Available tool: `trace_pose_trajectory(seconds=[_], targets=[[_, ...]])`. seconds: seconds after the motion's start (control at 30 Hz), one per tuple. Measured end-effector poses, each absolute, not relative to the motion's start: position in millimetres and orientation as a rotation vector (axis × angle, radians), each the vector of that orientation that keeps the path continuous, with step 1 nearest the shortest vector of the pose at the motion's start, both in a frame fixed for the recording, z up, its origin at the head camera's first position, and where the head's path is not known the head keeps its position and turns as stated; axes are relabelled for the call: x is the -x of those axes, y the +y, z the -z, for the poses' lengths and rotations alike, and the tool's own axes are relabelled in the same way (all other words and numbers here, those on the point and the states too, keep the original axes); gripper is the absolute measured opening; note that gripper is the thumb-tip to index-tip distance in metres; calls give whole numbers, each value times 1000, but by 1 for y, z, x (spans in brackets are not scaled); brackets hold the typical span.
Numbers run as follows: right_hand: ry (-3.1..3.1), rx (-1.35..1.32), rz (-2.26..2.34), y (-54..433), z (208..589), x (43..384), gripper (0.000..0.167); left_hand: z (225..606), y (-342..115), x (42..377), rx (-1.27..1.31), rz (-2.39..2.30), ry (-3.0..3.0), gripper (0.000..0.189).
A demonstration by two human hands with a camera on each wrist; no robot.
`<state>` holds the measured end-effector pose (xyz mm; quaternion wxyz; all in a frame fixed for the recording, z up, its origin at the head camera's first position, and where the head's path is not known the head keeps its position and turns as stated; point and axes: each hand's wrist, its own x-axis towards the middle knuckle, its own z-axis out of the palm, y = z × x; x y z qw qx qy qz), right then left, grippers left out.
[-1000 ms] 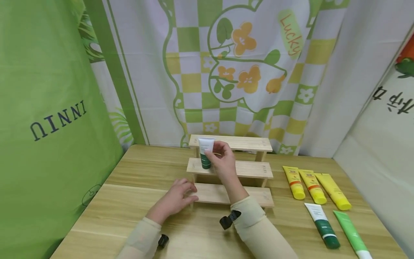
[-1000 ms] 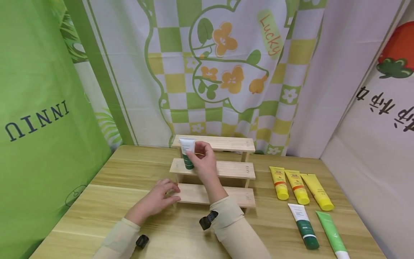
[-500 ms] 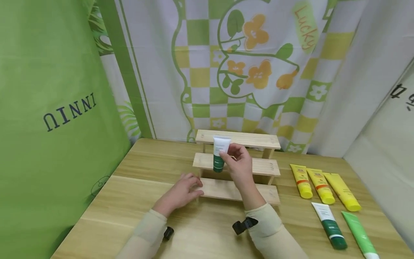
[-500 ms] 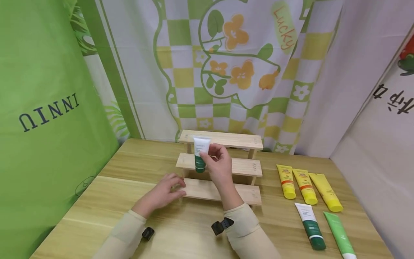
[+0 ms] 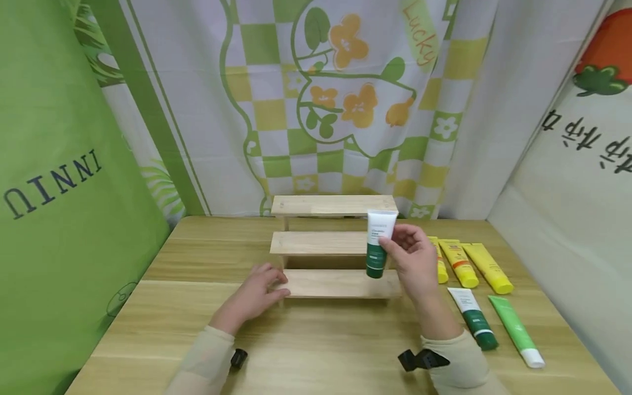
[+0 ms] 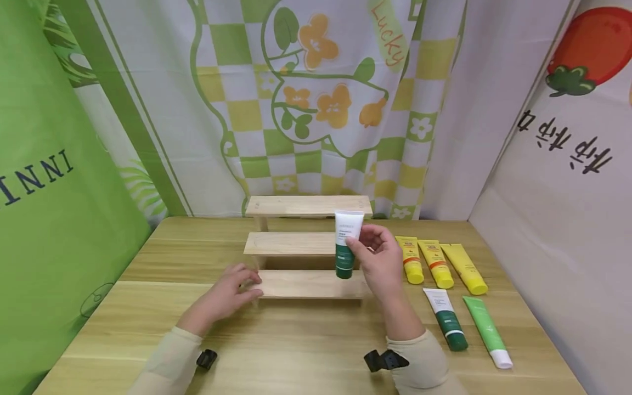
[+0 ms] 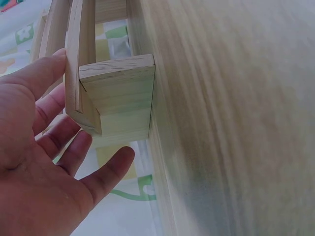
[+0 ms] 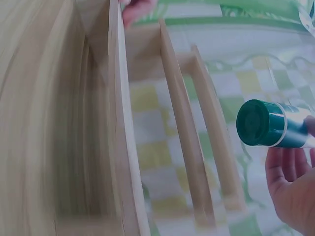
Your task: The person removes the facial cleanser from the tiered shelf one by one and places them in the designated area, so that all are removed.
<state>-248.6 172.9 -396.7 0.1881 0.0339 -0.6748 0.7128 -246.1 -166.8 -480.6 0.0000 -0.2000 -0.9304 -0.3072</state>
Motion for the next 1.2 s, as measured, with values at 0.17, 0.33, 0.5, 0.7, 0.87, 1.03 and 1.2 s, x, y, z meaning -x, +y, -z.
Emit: trace_pose_trajectory(seconds=[0.17,0.33,0.5,0.7,0.87,1.03,1.2], targets=[[-2027,70,-1879,215,396,238,35,473,-177,241,587,977,-2938,21],[-2121,171,-1808,250,405,234,36,473,-186,240,584,956,-2919,19],[-2391,263,-1629,276,418,227,48,474,-189,240,605,963,-2914,20],[-2802,173,-1225,288,439,228,52,474,-189,238,587,980,-2916,21],[-2999,93,-965,288,456,231,48,474,-189,237,578,984,-2921,21],[-3081,124,-929,288,463,234,46,475,-188,238,592,974,-2920,21],[-3130,134,-910,287,461,237,46,474,-187,238,595,935,-2933,22]])
